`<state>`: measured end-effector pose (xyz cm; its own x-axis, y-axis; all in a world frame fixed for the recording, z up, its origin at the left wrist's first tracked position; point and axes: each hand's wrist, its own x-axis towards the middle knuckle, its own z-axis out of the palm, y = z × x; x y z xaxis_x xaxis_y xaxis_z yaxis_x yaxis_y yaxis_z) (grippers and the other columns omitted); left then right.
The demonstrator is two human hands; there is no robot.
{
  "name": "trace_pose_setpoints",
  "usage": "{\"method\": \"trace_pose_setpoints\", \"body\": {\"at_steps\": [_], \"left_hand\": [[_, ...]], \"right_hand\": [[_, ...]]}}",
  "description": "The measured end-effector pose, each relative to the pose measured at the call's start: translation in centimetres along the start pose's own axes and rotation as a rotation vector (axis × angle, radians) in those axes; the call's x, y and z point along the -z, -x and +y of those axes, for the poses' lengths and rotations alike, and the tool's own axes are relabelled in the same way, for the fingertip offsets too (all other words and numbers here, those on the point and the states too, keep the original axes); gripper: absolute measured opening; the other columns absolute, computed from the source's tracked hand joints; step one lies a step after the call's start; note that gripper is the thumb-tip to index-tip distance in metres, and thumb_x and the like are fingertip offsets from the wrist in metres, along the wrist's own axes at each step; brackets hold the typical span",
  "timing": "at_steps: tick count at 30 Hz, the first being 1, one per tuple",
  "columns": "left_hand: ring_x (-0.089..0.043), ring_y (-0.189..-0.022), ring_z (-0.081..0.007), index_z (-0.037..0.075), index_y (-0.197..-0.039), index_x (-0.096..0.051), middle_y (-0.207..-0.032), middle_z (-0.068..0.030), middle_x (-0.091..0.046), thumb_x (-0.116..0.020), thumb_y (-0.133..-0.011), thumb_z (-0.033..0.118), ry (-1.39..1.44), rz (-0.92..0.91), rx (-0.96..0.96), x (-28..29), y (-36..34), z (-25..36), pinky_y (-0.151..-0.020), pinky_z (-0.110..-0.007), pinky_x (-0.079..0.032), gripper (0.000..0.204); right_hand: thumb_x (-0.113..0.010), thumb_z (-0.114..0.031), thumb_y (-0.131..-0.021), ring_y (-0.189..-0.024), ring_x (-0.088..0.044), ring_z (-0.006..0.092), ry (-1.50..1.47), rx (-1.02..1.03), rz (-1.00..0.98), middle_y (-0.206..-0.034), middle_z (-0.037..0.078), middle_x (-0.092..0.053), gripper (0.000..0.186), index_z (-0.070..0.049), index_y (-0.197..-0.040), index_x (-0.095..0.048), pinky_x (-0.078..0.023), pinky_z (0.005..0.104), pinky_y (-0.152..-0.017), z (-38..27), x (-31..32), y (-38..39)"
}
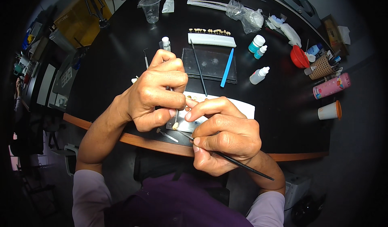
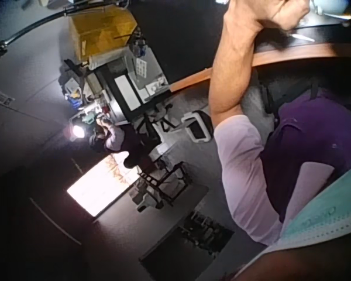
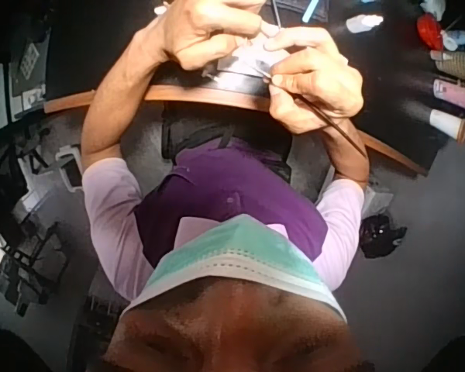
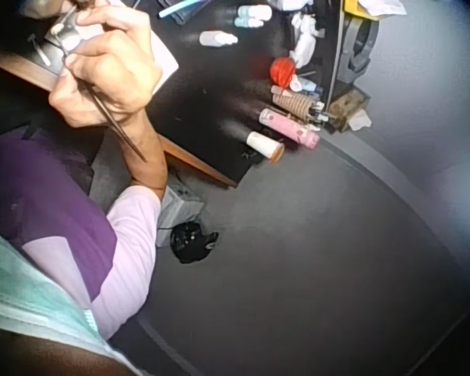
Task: The person applies pigment to a dental prosthetic using a fine brush, selecting colors from a palette and carefully painting details onto the tooth-like surface.
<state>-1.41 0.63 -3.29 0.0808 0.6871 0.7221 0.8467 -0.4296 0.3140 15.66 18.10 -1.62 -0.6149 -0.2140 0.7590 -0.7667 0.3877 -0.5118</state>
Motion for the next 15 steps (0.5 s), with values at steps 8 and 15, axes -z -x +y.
{"method": "trace_pose_setpoints", "body": {"at_steps": [8, 15], "left_hand": [[-0.050, -0.076, -0.0229, 0.008, -0.088, -0.079, -0.074, -0.0032, -0.053, -0.064, -0.060, 0.025, 0.001, -0.018, 0.011, 0.04, 0.10, -0.06, -0.085, -0.042, -0.034, 0.036], [-0.050, -0.076, -0.0220, 0.008, -0.086, -0.078, -0.074, -0.0034, -0.054, -0.063, -0.060, 0.026, 0.000, -0.027, 0.018, -0.03, -0.03, 0.05, -0.084, -0.041, -0.034, 0.035]], "right_hand": [[-0.073, 0.007, -0.069, -0.095, -0.074, 0.0334, -0.017, 0.009, 0.009, -0.071, 0.009, -0.069, 0.015, -0.002, -0.079, -0.067, -0.061, 0.0497, -0.088, -0.02, -0.09, 0.10], [-0.070, 0.007, -0.069, -0.096, -0.070, 0.0308, 0.017, 0.008, 0.013, -0.074, 0.008, -0.070, 0.017, -0.004, -0.083, -0.066, -0.060, 0.0463, -0.088, 0.15, 0.04, 0.35]]}}
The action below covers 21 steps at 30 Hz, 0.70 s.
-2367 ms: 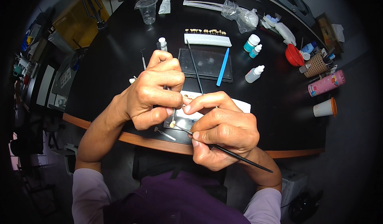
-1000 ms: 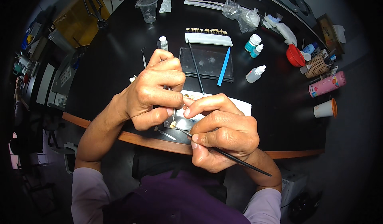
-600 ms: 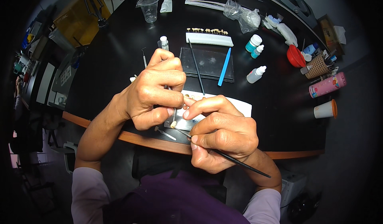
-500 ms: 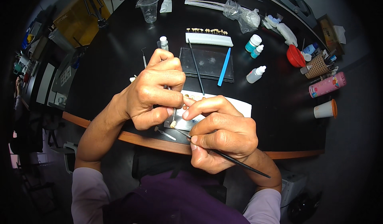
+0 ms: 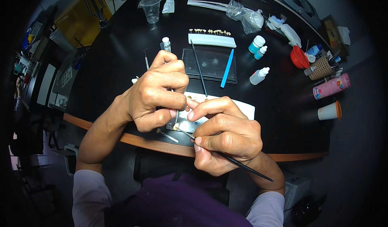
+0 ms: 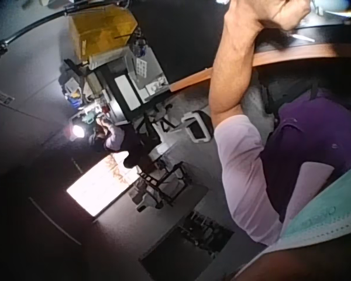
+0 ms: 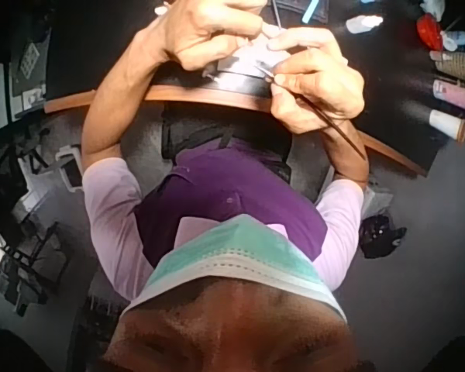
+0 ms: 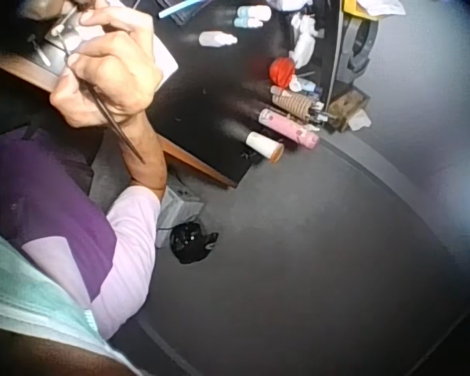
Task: The person applies pigment to a dental prosthetic using a fine brush, selecting colors from a palette and carefully painting details onto the tooth-like surface.
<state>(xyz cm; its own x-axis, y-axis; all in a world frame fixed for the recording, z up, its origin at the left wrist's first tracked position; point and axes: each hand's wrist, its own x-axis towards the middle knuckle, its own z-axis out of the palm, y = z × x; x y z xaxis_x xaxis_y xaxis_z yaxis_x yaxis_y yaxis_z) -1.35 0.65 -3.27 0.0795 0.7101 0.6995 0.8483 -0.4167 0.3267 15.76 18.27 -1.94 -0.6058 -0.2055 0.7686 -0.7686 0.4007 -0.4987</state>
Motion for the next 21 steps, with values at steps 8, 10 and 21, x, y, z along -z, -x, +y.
{"method": "trace_pose_setpoints", "body": {"at_steps": [8, 10, 21], "left_hand": [[-0.047, -0.072, -0.0218, 0.007, -0.077, -0.072, -0.071, -0.0035, -0.050, -0.060, -0.064, 0.027, 0.006, 0.057, -0.011, -0.7, 0.2, -0.1, -0.083, -0.042, -0.032, 0.027], [-0.045, -0.069, -0.0218, 0.007, -0.068, -0.065, -0.069, -0.0039, -0.047, -0.058, -0.066, 0.029, 0.019, 0.098, -0.019, -0.9, 0.1, -0.2, -0.081, -0.044, -0.031, 0.024], [-0.046, -0.069, -0.0216, 0.007, -0.068, -0.064, -0.069, -0.0035, -0.047, -0.058, -0.067, 0.029, 0.021, 0.079, -0.013, -1.0, 0.2, -0.2, -0.081, -0.044, -0.031, 0.023]], "right_hand": [[-0.073, 0.007, -0.070, -0.097, -0.073, 0.0329, -0.004, -0.003, 0.000, -0.073, 0.009, -0.069, 0.016, -0.002, -0.082, -0.067, -0.062, 0.0510, -0.091, -0.1, -0.1, 0.0], [-0.073, 0.007, -0.070, -0.097, -0.073, 0.0328, -0.003, -0.002, -0.003, -0.074, 0.009, -0.070, 0.017, -0.002, -0.082, -0.067, -0.062, 0.0504, -0.091, -0.1, 0.0, 0.1], [-0.072, 0.009, -0.068, -0.097, -0.073, 0.0332, 0.007, -0.013, 0.016, -0.075, 0.009, -0.070, 0.018, -0.002, -0.082, -0.067, -0.061, 0.0502, -0.091, -0.2, -0.2, 0.1]]}}
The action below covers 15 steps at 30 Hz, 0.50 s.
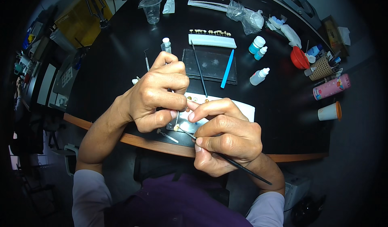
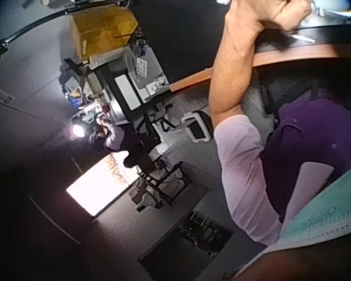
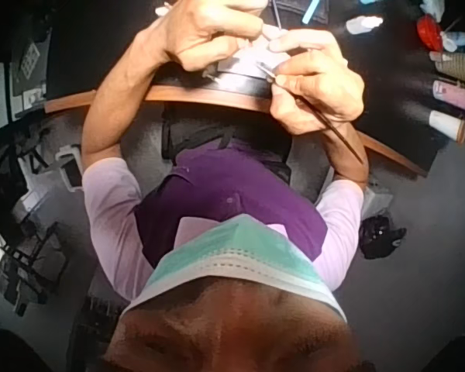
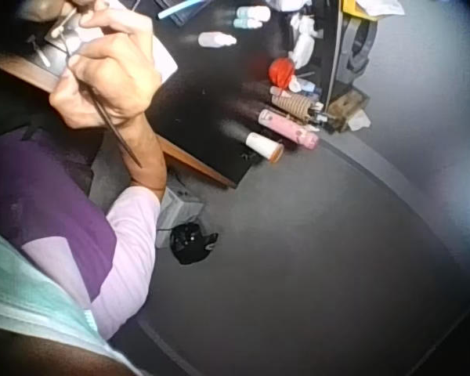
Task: The person applies pigment to a dental prosthetic using a fine brush, selecting colors from a palette and carefully painting details onto the tooth-like surface.
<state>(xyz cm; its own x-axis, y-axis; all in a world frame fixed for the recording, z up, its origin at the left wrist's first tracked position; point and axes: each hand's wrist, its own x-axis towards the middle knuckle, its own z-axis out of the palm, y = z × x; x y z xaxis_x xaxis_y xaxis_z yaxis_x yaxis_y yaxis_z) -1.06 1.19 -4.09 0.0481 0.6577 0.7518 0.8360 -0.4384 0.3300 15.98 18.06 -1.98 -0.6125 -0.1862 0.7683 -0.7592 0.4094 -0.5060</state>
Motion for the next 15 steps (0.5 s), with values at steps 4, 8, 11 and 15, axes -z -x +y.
{"method": "trace_pose_setpoints", "body": {"at_steps": [4, 8, 11, 15], "left_hand": [[-0.046, -0.069, -0.0217, 0.007, -0.068, -0.064, -0.069, -0.0037, -0.047, -0.057, -0.069, 0.030, -0.007, 0.004, -0.005, 0.08, -0.06, 0.06, -0.082, -0.044, -0.031, 0.024], [-0.047, -0.070, -0.0218, 0.007, -0.069, -0.064, -0.069, -0.0039, -0.048, -0.056, -0.073, 0.032, 0.000, 0.006, -0.010, -0.04, -0.05, -0.05, -0.082, -0.044, -0.031, 0.026], [-0.047, -0.070, -0.0218, 0.008, -0.070, -0.065, -0.070, -0.0039, -0.049, -0.056, -0.074, 0.032, -0.002, 0.018, -0.010, -0.11, 0.06, -0.08, -0.081, -0.044, -0.031, 0.027], [-0.048, -0.070, -0.0214, 0.007, -0.071, -0.067, -0.070, -0.0039, -0.050, -0.056, -0.075, 0.032, -0.005, 0.019, -0.015, -0.06, 0.02, -0.11, -0.081, -0.044, -0.031, 0.027]], "right_hand": [[-0.072, 0.008, -0.069, -0.097, -0.073, 0.0330, 0.016, 0.002, -0.017, -0.075, 0.009, -0.069, 0.017, -0.002, -0.082, -0.067, -0.061, 0.0510, -0.092, -0.17, 0.18, -0.10], [-0.073, 0.007, -0.069, -0.097, -0.073, 0.0329, 0.019, -0.001, -0.011, -0.074, 0.009, -0.069, 0.017, -0.002, -0.082, -0.067, -0.061, 0.0520, -0.093, -0.21, 0.27, -0.04], [-0.073, 0.007, -0.069, -0.097, -0.073, 0.0327, 0.013, 0.001, -0.016, -0.074, 0.009, -0.069, 0.016, -0.002, -0.081, -0.067, -0.061, 0.0518, -0.093, -0.17, 0.20, -0.11], [-0.074, 0.006, -0.070, -0.098, -0.074, 0.0323, 0.019, -0.006, -0.021, -0.074, 0.008, -0.070, 0.016, -0.003, -0.081, -0.068, -0.061, 0.0515, -0.094, -0.26, 0.21, -0.06]]}}
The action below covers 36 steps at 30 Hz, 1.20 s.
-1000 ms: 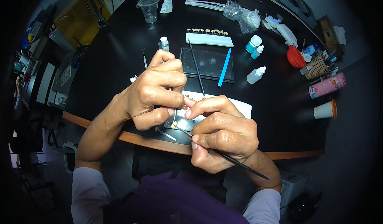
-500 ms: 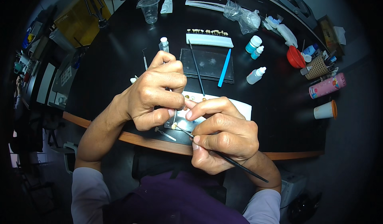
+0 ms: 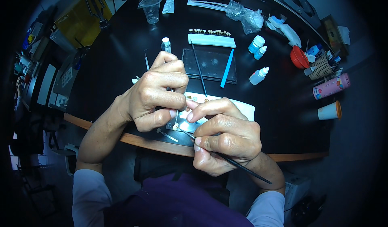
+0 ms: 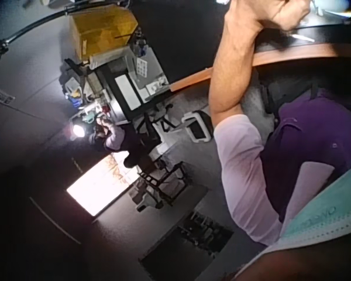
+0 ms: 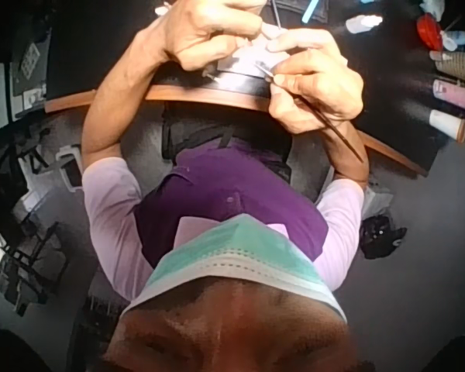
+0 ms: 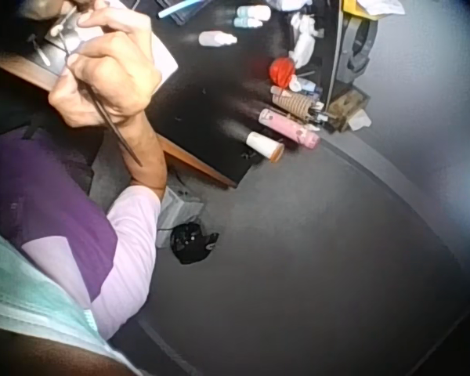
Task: The person applies pigment to a dental prosthetic using a fine brush, selecting colors from a palette and carefully painting details onto the tooth-like surface.
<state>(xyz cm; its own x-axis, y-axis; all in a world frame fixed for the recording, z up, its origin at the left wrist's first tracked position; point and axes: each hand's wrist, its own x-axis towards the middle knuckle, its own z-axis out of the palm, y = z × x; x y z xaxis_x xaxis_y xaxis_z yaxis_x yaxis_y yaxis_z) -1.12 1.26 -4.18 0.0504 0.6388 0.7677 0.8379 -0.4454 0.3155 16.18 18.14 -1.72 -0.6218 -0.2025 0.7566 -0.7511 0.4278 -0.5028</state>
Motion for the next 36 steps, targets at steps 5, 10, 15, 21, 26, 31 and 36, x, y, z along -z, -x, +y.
{"method": "trace_pose_setpoints", "body": {"at_steps": [5, 10, 15, 21, 26, 31, 36], "left_hand": [[-0.051, -0.076, -0.0217, 0.006, -0.086, -0.077, -0.074, -0.0041, -0.054, -0.061, -0.061, 0.027, 0.007, -0.071, 0.016, 0.71, -0.09, 0.12, -0.085, -0.042, -0.035, 0.036], [-0.049, -0.071, -0.0214, 0.007, -0.073, -0.069, -0.070, -0.0041, -0.051, -0.055, -0.078, 0.033, 0.028, -0.014, 0.002, 0.12, -0.21, 0.17, -0.082, -0.044, -0.032, 0.030], [-0.049, -0.071, -0.0215, 0.007, -0.072, -0.068, -0.070, -0.0045, -0.051, -0.055, -0.079, 0.033, 0.029, -0.011, -0.011, 0.25, -0.13, 0.06, -0.082, -0.044, -0.032, 0.031], [-0.049, -0.071, -0.0216, 0.007, -0.071, -0.068, -0.070, -0.0051, -0.052, -0.054, -0.079, 0.033, 0.030, -0.006, -0.009, 0.15, -0.15, 0.07, -0.082, -0.044, -0.032, 0.031], [-0.049, -0.071, -0.0214, 0.006, -0.071, -0.068, -0.071, -0.0054, -0.052, -0.055, -0.078, 0.033, 0.022, -0.018, -0.003, 0.19, -0.09, 0.02, -0.082, -0.043, -0.032, 0.030], [-0.049, -0.075, -0.0228, 0.007, -0.075, -0.071, -0.073, -0.0052, -0.052, -0.059, -0.069, 0.030, 0.022, -0.059, 0.011, 0.61, -0.27, 0.20, -0.083, -0.042, -0.034, 0.027], [-0.050, -0.075, -0.0227, 0.006, -0.076, -0.073, -0.072, -0.0048, -0.054, -0.060, -0.068, 0.028, 0.021, -0.072, 0.013, 0.62, -0.18, 0.13, -0.084, -0.042, -0.035, 0.027]], "right_hand": [[-0.074, 0.006, -0.070, -0.098, -0.074, 0.0324, -0.001, 0.007, -0.001, -0.075, 0.009, -0.071, 0.016, -0.003, -0.081, -0.068, -0.061, 0.0510, -0.093, 0.15, -0.08, 0.06], [-0.075, 0.005, -0.070, -0.098, -0.074, 0.0322, -0.034, 0.021, 0.028, -0.076, 0.009, -0.071, 0.015, -0.003, -0.081, -0.070, -0.061, 0.0503, -0.092, 0.32, -0.18, 0.19], [-0.076, 0.005, -0.070, -0.099, -0.074, 0.0320, -0.028, 0.009, 0.010, -0.076, 0.009, -0.072, 0.015, -0.003, -0.081, -0.070, -0.061, 0.0519, -0.094, 0.10, -0.22, 0.16], [-0.076, 0.006, -0.071, -0.099, -0.075, 0.0318, -0.047, 0.012, 0.012, -0.075, 0.009, -0.072, 0.015, -0.003, -0.081, -0.070, -0.060, 0.0509, -0.094, 0.16, -0.37, 0.11], [-0.076, 0.006, -0.071, -0.099, -0.075, 0.0315, -0.017, 0.020, -0.003, -0.075, 0.008, -0.071, 0.015, -0.003, -0.081, -0.069, -0.060, 0.0479, -0.090, 0.07, -0.28, 0.03], [-0.075, 0.006, -0.071, -0.098, -0.075, 0.0325, -0.080, 0.013, 0.030, -0.076, 0.008, -0.071, 0.016, -0.004, -0.082, -0.068, -0.060, 0.0470, -0.088, 0.17, -0.35, 0.41], [-0.074, 0.006, -0.071, -0.097, -0.074, 0.0326, 0.000, 0.002, 0.004, -0.075, 0.009, -0.070, 0.016, -0.004, -0.082, -0.067, -0.061, 0.0493, -0.090, -0.25, -0.10, -0.01]]}}
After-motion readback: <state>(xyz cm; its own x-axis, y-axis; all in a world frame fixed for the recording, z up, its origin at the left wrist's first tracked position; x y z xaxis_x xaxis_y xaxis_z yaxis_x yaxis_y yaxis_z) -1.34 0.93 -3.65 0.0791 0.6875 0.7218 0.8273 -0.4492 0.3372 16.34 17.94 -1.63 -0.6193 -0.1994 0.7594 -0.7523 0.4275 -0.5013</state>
